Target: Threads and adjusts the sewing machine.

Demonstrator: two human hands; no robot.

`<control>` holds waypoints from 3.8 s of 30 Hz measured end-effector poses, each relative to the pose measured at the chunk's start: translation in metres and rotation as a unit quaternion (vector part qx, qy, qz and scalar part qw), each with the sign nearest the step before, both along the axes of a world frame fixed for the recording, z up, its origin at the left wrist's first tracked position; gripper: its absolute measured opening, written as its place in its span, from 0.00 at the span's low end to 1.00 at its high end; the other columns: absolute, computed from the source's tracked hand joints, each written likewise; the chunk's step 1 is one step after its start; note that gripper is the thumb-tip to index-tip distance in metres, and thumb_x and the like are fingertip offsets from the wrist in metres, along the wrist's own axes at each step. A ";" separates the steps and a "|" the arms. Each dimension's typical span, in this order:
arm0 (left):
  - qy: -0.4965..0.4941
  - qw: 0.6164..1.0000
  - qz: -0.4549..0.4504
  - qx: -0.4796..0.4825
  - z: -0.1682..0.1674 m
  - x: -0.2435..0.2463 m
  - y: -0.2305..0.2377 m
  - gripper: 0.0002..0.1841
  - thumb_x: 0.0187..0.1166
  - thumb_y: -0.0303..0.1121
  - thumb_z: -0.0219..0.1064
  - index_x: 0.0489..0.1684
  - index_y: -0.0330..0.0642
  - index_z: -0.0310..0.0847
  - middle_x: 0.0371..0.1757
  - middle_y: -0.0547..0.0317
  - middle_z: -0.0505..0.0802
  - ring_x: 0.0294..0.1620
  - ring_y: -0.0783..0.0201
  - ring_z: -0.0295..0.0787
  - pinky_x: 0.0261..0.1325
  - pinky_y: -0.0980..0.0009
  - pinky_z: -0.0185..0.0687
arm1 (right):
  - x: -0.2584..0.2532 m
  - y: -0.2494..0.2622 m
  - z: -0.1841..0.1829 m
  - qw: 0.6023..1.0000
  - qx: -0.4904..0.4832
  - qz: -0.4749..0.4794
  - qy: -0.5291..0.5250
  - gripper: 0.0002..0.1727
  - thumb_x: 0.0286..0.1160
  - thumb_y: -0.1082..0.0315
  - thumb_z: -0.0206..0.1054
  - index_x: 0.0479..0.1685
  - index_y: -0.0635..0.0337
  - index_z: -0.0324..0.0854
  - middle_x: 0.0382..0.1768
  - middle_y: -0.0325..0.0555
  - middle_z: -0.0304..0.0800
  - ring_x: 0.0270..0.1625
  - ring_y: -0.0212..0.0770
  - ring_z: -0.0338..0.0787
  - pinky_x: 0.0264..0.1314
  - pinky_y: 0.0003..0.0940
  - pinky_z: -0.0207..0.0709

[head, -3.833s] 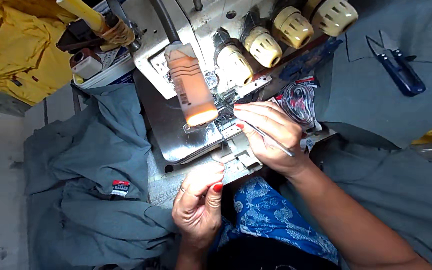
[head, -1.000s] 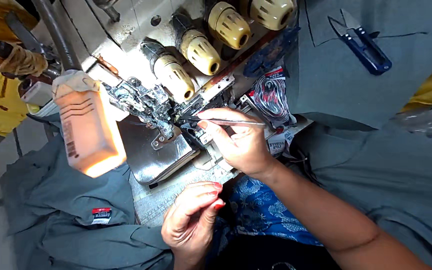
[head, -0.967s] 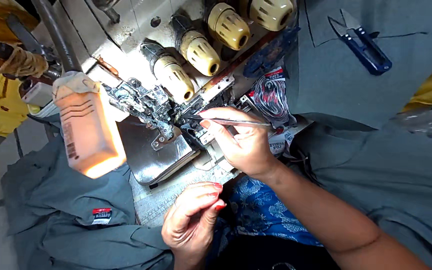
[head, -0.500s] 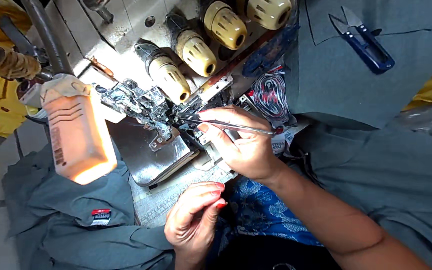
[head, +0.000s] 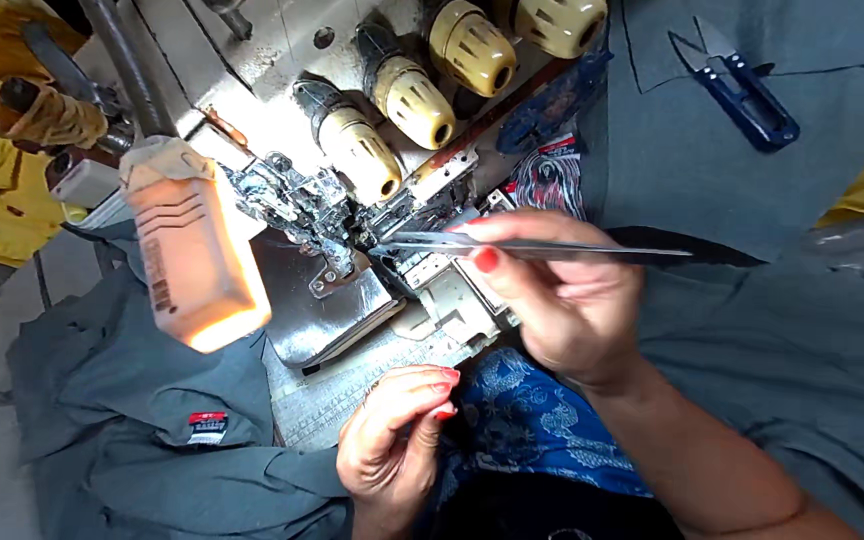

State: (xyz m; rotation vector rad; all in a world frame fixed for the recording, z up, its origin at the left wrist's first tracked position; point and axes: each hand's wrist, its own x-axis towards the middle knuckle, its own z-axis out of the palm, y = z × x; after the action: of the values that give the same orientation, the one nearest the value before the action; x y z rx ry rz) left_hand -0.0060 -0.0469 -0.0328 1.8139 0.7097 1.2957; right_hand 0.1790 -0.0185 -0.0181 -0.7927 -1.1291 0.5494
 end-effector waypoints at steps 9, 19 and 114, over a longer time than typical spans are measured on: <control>0.019 0.998 0.040 0.040 0.004 0.007 0.000 0.03 0.80 0.36 0.73 0.43 0.50 0.91 0.59 0.74 0.90 0.61 0.80 0.84 0.66 0.84 0.79 | 0.024 -0.010 0.008 0.976 0.020 -0.021 -0.214 0.05 0.78 0.72 0.70 0.44 0.64 0.88 0.49 0.45 0.94 0.60 0.33 0.91 0.66 0.27 0.84; 0.019 0.999 -0.001 0.029 0.001 0.004 -0.004 0.06 0.84 0.32 0.68 0.45 0.42 0.89 0.52 0.66 0.95 0.61 0.75 0.89 0.67 0.78 0.82 | -0.008 0.036 -0.006 0.930 0.052 -0.063 -0.359 0.10 0.76 0.74 0.68 0.49 0.69 0.92 0.48 0.54 0.96 0.53 0.45 0.93 0.62 0.34 0.81; -0.011 0.999 -0.034 -0.041 -0.002 0.005 -0.003 0.05 0.83 0.31 0.68 0.46 0.43 0.89 0.49 0.67 0.96 0.56 0.75 0.92 0.62 0.78 0.87 | 0.019 -0.013 -0.015 0.980 -0.045 -0.055 -0.187 0.10 0.78 0.72 0.66 0.48 0.71 0.89 0.46 0.45 0.94 0.55 0.27 0.89 0.62 0.21 0.81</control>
State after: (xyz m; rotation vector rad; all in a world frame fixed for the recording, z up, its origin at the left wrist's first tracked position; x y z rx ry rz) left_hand -0.0010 -0.0500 -0.0346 1.7406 0.6746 1.2232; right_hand 0.1984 -0.0311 -0.0329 -1.0605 -1.4013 0.3666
